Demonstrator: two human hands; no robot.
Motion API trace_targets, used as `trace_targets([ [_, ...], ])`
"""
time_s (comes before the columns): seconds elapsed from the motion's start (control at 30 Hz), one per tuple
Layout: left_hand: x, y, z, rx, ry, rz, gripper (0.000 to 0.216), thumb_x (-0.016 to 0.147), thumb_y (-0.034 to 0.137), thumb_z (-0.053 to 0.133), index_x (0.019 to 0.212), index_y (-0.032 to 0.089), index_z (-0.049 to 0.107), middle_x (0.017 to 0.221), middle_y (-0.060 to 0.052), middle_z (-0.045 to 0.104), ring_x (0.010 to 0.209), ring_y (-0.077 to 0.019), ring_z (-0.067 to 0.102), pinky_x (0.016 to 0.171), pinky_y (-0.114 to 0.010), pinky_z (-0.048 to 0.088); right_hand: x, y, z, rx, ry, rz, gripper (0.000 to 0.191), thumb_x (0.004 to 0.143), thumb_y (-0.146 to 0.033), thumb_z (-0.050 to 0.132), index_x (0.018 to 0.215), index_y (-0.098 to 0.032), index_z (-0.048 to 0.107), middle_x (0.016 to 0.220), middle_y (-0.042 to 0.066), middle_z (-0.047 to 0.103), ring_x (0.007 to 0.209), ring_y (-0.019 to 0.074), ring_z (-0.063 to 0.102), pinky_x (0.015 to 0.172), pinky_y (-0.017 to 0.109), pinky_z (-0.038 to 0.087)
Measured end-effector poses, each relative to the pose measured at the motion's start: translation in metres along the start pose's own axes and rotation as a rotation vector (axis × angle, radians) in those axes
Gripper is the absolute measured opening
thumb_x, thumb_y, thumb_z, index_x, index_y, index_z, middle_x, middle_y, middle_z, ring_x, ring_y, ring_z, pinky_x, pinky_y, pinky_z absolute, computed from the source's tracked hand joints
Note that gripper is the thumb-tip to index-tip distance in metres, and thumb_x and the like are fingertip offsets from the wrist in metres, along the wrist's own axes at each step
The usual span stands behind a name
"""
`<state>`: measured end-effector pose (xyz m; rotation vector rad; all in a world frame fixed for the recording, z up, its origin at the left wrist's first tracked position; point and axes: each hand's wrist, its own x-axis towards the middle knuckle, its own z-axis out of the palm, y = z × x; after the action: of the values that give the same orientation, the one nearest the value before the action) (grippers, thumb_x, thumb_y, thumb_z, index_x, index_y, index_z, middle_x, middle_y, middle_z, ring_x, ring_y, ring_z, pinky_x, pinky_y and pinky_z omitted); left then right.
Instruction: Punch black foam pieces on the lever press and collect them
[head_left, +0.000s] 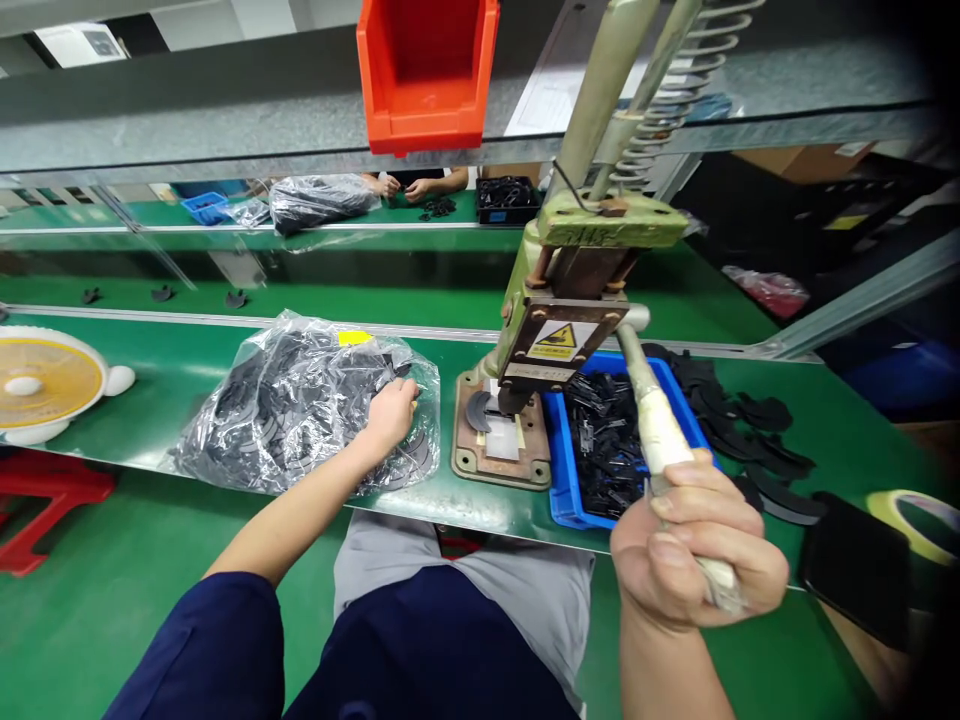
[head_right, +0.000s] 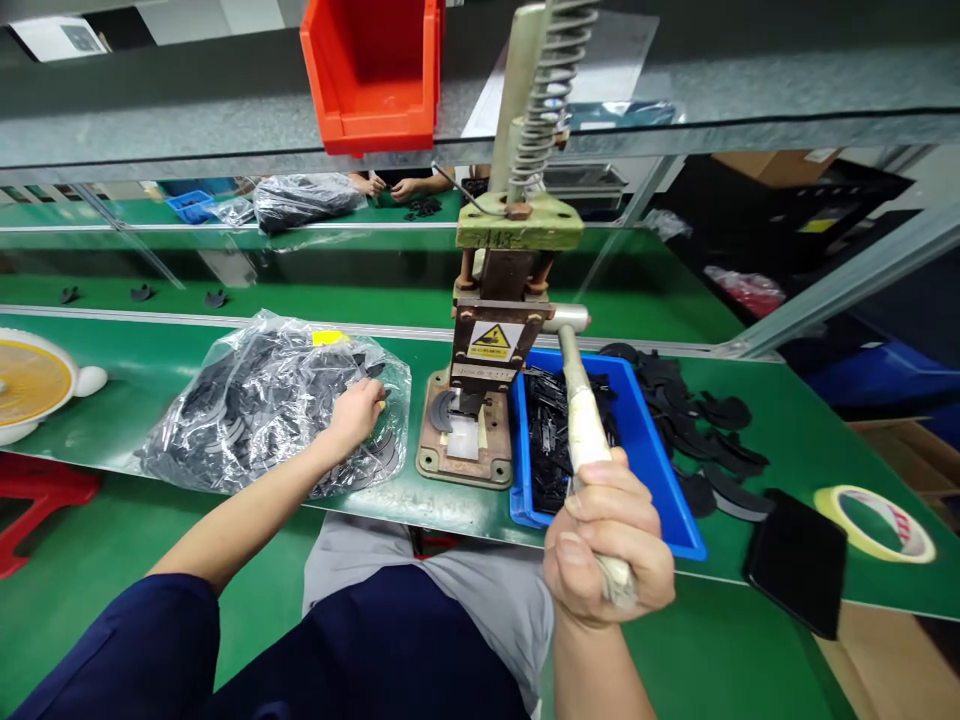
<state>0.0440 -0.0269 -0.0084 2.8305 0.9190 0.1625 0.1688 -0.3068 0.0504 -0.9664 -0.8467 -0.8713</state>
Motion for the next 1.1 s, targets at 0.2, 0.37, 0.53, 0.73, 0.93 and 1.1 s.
trace_targets([
  [0.2, -0.005, -0.002, 0.003, -0.003, -0.075, 0.155, 0.021, 0.096, 0.021, 0.049, 0.102, 0.017, 0.068, 0.103, -0.011, 0.068, 0.101, -0.0245, 0.063, 0.088, -0.032, 0.049, 0.000, 0.000, -0.003, 0.018, -0.021, 0.011, 0.027, 0.067, -0.025, 0.070, 0.061, -0.021, 0.044, 0.064, -0.004, 0.058, 0.068, 0.0162, 0.061, 0.086, 0.048, 0.051],
  [0.37, 0.009, -0.018, -0.006, -0.041, -0.059, 0.042, 0.028, 0.092, 0.015, 0.050, 0.113, 0.016, 0.069, 0.110, -0.011, 0.068, 0.105, -0.0226, 0.065, 0.094, -0.029, 0.049, -0.001, 0.002, -0.001, 0.041, 0.009, -0.008, 0.028, 0.069, -0.025, 0.068, 0.061, -0.021, 0.042, 0.063, -0.005, 0.056, 0.066, 0.0153, 0.059, 0.084, 0.045, 0.051],
  [0.53, 0.030, -0.024, -0.007, 0.021, -0.260, 0.078, 0.028, 0.084, 0.016, 0.062, 0.109, 0.015, 0.072, 0.110, -0.014, 0.067, 0.104, -0.0248, 0.065, 0.093, -0.030, 0.049, -0.001, 0.001, -0.001, 0.010, -0.012, -0.008, 0.029, 0.069, -0.027, 0.069, 0.061, -0.022, 0.042, 0.063, -0.005, 0.056, 0.067, 0.0158, 0.061, 0.085, 0.046, 0.053],
  [0.73, 0.036, -0.020, -0.009, -0.183, -0.290, -0.010, 0.024, 0.070, 0.007, 0.072, 0.092, 0.015, 0.069, 0.088, -0.006, 0.068, 0.082, -0.0193, 0.064, 0.075, -0.026, 0.048, -0.001, -0.004, 0.000, -0.021, -0.005, 0.028, 0.026, 0.071, -0.027, 0.066, 0.061, -0.022, 0.043, 0.064, -0.005, 0.057, 0.068, 0.0161, 0.059, 0.084, 0.046, 0.052],
  [0.93, 0.030, 0.016, -0.019, -0.850, -0.206, -0.202, 0.026, 0.066, 0.005, 0.074, 0.076, 0.016, 0.053, 0.061, 0.006, 0.056, 0.053, -0.0089, 0.052, 0.054, -0.020, 0.039, -0.003, -0.005, -0.001, -0.019, -0.027, 0.044, 0.018, 0.073, -0.025, 0.063, 0.067, -0.023, 0.046, 0.066, -0.003, 0.056, 0.072, 0.0182, 0.059, 0.087, 0.051, 0.051],
  [1.1, 0.029, 0.063, -0.027, -1.269, -0.293, -0.289, 0.033, 0.063, 0.006, 0.081, 0.084, 0.015, 0.056, 0.057, 0.008, 0.056, 0.046, -0.0066, 0.053, 0.048, -0.017, 0.041, -0.002, -0.005, -0.004, -0.014, -0.073, 0.034, 0.018, 0.075, -0.026, 0.063, 0.068, -0.022, 0.047, 0.067, -0.004, 0.055, 0.072, 0.0170, 0.058, 0.088, 0.050, 0.051],
])
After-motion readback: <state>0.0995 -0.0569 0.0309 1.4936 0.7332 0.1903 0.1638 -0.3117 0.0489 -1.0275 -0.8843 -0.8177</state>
